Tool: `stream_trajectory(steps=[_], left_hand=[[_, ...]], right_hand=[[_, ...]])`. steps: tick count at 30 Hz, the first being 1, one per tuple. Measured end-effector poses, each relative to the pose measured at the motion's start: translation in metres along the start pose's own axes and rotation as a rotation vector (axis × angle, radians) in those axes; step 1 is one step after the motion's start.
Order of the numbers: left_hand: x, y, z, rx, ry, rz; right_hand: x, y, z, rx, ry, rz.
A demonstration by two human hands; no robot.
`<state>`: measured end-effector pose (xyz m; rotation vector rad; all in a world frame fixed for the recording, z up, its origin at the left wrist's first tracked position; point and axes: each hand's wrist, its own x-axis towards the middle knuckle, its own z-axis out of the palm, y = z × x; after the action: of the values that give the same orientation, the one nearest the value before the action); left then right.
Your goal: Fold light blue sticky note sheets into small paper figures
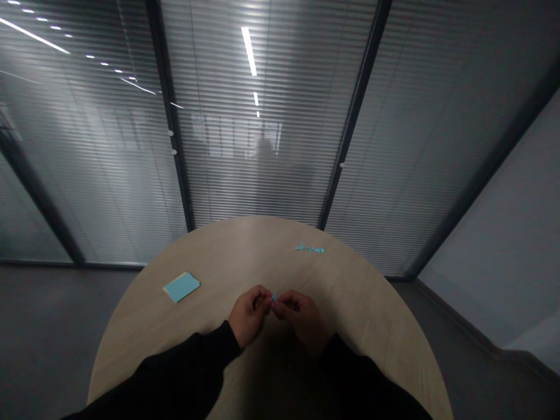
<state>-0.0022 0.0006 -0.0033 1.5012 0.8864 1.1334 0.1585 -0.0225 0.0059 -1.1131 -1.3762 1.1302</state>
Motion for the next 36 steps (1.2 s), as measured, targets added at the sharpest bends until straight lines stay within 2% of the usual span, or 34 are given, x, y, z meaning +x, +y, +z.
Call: stream_trajectory(steps=[6,14,17,22,28,33,36], left_hand=[[0.0,-0.002,0.0,-0.015,-0.032,0.0],[0.004,-0.012,-0.002,0.015,-0.051,-0.024],[0.003,-0.011,-0.002,0.084,-0.055,-0.029],[0.0,-0.005,-0.001,0.244,-0.033,0.037],[-0.001,0.004,0.003,0.194,-0.056,0.026],[0.0,0.0,0.001,0.194,-0.041,0.01],[0.001,-0.005,-0.001,0.234,-0.017,0.006]], right_hand=[[0.001,0.0,-0.002,-0.031,0.016,-0.033],[0.003,0.0,-0.003,-0.026,0.066,-0.001],[0.002,-0.001,-0.001,-0.013,0.051,0.007],[-0.001,-0.006,0.0,-0.151,0.029,-0.043],[0.001,-0.008,-0.001,0.016,0.064,-0.022],[0.003,0.0,0.001,0.043,0.051,-0.025],[0.005,0.01,0.0,-0.033,0.129,-0.058]])
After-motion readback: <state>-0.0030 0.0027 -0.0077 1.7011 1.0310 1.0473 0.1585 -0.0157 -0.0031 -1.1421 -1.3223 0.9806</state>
